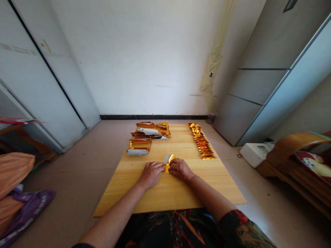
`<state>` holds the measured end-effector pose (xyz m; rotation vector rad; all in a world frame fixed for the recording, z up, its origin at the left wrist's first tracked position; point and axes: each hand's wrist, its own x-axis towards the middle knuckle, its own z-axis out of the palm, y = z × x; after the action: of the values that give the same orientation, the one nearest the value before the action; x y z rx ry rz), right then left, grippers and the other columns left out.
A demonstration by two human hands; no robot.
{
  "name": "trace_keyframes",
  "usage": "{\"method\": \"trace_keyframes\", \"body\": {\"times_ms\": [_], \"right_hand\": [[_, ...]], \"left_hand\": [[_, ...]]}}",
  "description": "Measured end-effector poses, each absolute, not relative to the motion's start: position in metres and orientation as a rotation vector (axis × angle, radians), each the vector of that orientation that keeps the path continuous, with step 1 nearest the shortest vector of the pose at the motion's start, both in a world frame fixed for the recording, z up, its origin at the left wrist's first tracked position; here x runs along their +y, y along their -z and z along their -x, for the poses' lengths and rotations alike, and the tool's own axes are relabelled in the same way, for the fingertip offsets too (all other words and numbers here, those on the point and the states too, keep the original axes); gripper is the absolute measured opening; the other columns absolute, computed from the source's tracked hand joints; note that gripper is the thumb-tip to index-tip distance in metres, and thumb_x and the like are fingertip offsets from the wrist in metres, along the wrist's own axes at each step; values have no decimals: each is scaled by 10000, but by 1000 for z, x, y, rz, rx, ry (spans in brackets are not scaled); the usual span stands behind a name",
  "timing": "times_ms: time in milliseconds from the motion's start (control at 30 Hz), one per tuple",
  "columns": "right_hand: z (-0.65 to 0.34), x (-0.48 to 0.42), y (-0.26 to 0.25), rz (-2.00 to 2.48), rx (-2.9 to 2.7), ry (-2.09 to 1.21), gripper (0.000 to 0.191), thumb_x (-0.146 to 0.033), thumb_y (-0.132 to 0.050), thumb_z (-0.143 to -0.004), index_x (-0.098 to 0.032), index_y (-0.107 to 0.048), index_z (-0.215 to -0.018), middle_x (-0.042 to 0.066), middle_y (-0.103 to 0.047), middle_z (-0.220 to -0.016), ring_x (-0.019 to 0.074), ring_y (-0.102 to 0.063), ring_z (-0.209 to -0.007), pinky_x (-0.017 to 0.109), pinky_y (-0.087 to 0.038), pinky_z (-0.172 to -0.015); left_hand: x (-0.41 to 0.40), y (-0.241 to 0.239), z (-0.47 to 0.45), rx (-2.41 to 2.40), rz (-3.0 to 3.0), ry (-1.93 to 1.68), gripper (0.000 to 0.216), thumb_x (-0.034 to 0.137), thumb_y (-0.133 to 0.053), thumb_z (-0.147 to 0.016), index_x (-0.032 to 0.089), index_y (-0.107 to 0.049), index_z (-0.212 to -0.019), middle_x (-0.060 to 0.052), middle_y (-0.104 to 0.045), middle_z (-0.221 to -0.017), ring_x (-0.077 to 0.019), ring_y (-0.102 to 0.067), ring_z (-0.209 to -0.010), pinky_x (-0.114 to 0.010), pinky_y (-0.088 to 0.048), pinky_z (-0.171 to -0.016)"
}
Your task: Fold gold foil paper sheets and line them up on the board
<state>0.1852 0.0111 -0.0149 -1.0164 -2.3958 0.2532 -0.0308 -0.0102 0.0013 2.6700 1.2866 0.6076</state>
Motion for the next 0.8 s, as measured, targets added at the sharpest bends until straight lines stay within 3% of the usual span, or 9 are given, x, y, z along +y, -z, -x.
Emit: {"method": "trace_keyframes", "body": {"times_ms": [167,433,800], "right_hand": [[-189,14,9,934,-2455,-347,113,-326,-696,-765,-232,-694,-827,22,-643,-974,150,-586,-890,252,-404,-768],[-180,12,5,991,-2458,-279,80,-259,-650,-803,-196,-649,-753,15,-629,-827,131,-564,-796,229,-367,-687],[-179,16,7,945,-2439,-306,87,-259,-656,-791,-191,-639,-739,15,-616,-807,123,-554,-750,217,-364,-664]], "left_hand": [[-10,-1,26,1402,-2555,-608,149,248,-584,-806,287,-693,-901,12,-667,-1123,-199,-558,-1042,-385,-379,-893],[-8,1,25,1407,-2548,-642,135,255,-605,-796,291,-703,-880,12,-676,-1102,-191,-560,-1023,-368,-377,-883],[-9,-1,22,1443,-2522,-653,140,235,-589,-805,287,-707,-861,4,-686,-1078,-188,-568,-1012,-362,-379,-881]]}}
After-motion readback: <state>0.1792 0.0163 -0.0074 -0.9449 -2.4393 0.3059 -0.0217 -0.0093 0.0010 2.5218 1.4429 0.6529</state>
